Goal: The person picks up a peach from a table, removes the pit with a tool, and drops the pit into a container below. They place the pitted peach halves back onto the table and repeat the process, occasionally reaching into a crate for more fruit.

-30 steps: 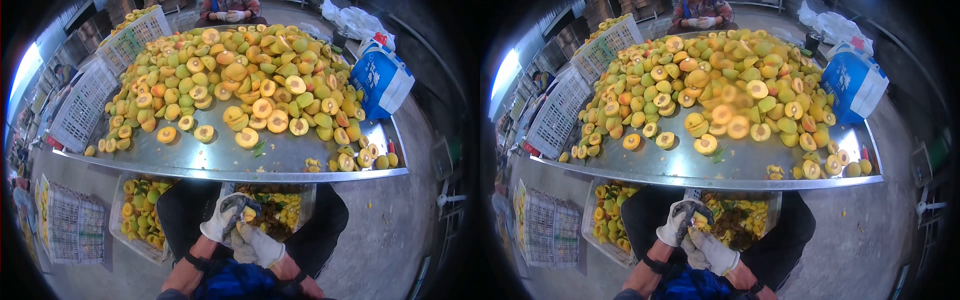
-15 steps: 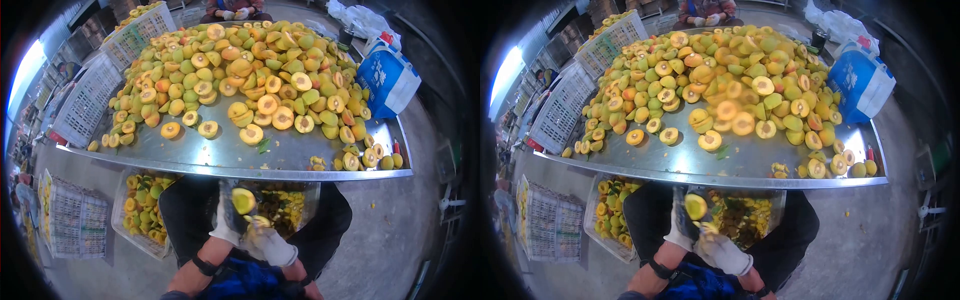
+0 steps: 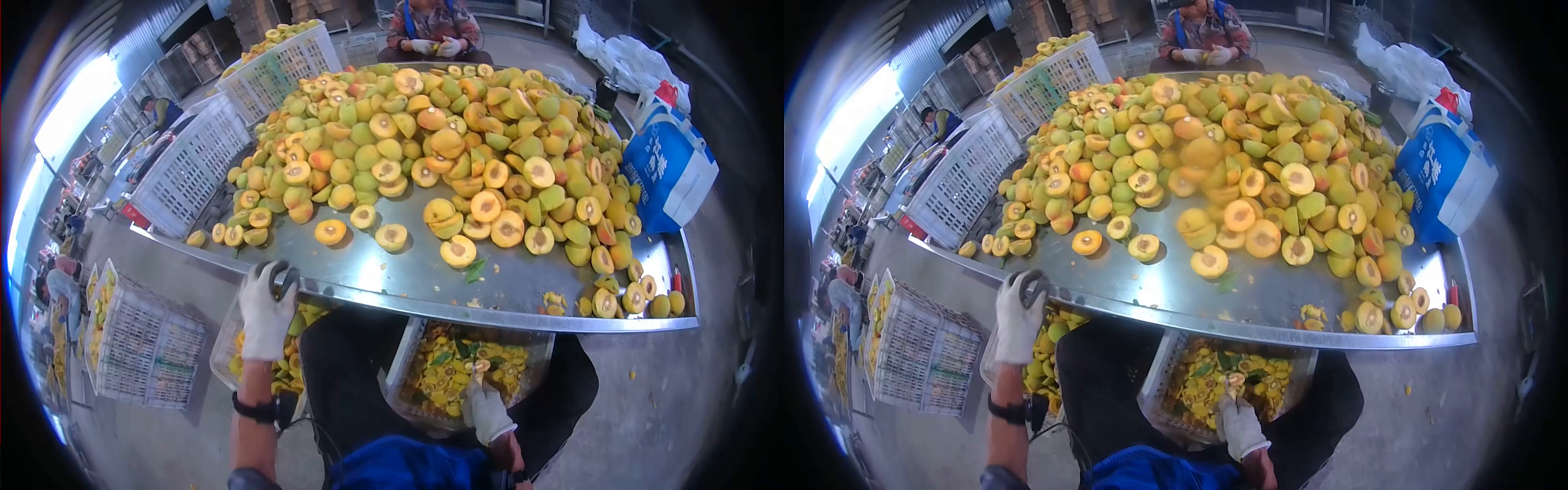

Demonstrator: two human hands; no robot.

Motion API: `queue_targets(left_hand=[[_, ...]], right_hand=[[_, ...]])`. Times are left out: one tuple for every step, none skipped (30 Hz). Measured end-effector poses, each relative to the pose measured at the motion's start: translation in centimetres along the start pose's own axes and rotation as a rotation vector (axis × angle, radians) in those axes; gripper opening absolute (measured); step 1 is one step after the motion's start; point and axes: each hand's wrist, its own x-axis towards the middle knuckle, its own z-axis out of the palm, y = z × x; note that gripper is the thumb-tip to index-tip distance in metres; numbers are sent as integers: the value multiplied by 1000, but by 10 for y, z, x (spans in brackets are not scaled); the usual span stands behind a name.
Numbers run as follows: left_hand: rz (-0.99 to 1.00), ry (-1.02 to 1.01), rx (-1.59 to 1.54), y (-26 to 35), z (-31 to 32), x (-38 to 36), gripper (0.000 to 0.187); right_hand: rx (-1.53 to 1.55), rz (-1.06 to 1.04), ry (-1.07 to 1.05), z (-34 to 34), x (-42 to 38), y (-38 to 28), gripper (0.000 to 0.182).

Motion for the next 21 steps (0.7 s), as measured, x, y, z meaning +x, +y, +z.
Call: queue_targets(left_hand=[[-23, -50, -79, -3, 7, 19, 39], [-32, -82, -34, -3, 21, 38, 43], [-40, -115, 8, -3, 39, 57, 47], [-91, -152, 25, -9, 61, 75, 51], [-143, -191, 41, -16, 85, 89, 55], [-143, -248, 60, -30, 110, 99, 56], [-141, -314, 78, -46, 133, 107, 57], [-138, -385, 95, -55, 147, 109, 58], [-181, -358, -89, -58, 149, 107, 52], [-224, -335, -275, -56, 147, 103, 47], [-274, -312, -461, -51, 148, 96, 41], [-352, -295, -637, -33, 135, 87, 39], [-355, -304, -734, -14, 116, 80, 40], [-368, -304, -845, 4, 98, 70, 42], [-378, -302, -953, 20, 83, 57, 44], [-287, -283, -1086, 37, 74, 44, 45], [-212, -256, -1218, 51, 66, 24, 46], [-302, -344, -1305, 67, 54, 2, 49], [-378, -439, -1393, 80, 49, -14, 53], [-313, -471, -1391, 88, 53, -31, 55], [-254, -505, -1390, 95, 57, -49, 58]], right_hand=[[-63, -10, 2, 5, -2, -6, 32], [-125, -21, 7, 9, -9, -14, 33], [-187, -34, 15, 13, -12, -21, 34], [-291, -17, 68, 13, -9, -16, 37], [-206, 3, -3, 10, -9, -17, 37], [-120, 27, -73, 6, -12, -19, 37], [-33, 57, -139, 2, -16, -18, 37], [218, 74, -271, -3, -20, -13, 36], [304, 54, -338, -5, -23, -11, 36], [392, 32, -398, -6, -25, -10, 35], [479, 9, -456, -10, -26, -9, 35], [515, 84, -557, -16, -13, -3, 37], [180, 14, -382, -6, -8, -14, 38], [93, 10, -309, -1, -7, -14, 36], [10, 3, -238, 4, -5, -12, 35], [-74, -7, -167, 9, -1, -12, 34], [-171, -6, -102, 11, 0, -12, 33], [-263, -4, -32, 16, -4, -14, 33], [-211, -52, -39, 22, -10, -21, 29], [-159, -98, -43, 31, -25, -40, 27], [-108, -138, -45, 38, -39, -57, 25]])
